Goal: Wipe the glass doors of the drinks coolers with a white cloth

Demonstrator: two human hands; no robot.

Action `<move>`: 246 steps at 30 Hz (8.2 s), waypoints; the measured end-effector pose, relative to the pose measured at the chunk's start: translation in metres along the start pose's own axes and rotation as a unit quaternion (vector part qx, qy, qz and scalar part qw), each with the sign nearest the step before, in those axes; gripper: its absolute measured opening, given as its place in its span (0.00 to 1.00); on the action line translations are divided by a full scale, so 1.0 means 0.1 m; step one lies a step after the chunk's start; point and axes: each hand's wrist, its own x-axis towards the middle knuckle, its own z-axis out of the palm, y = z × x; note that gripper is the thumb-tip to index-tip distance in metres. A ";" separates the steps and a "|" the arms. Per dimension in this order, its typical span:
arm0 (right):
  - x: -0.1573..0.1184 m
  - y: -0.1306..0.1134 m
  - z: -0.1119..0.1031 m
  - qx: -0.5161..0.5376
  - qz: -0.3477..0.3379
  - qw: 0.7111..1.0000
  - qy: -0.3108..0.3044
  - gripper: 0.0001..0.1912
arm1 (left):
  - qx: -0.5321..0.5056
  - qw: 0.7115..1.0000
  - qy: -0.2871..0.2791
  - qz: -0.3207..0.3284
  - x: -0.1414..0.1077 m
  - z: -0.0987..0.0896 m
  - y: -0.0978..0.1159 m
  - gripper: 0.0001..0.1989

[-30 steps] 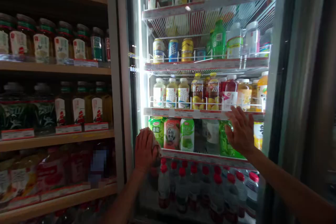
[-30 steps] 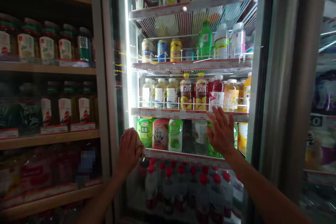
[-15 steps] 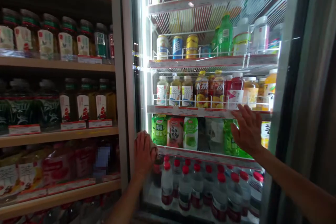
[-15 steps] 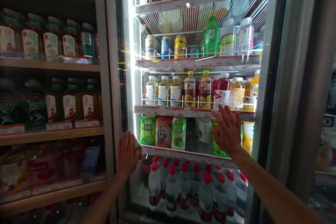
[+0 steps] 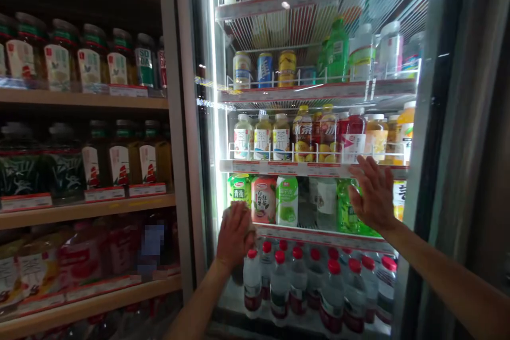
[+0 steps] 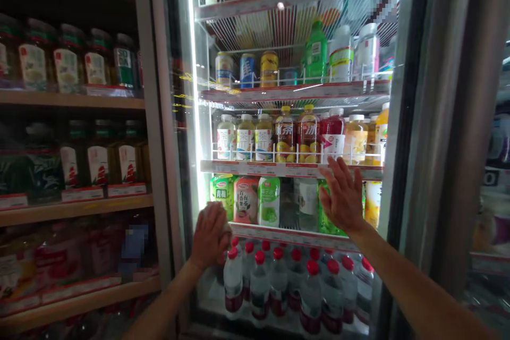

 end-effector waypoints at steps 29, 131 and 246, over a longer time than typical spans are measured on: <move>-0.18 -0.19 0.05 0.015 -0.018 0.999 -0.031 0.26 | -0.038 0.995 0.068 0.059 0.98 0.04 0.06 0.33; -0.29 -1.04 0.27 0.024 0.047 0.997 -0.047 0.26 | -0.015 0.988 0.111 -0.108 1.25 0.10 -0.05 0.30; 0.00 0.07 -0.05 -0.089 0.185 0.977 0.050 0.30 | -0.013 0.995 0.067 -0.066 0.75 0.16 0.08 0.33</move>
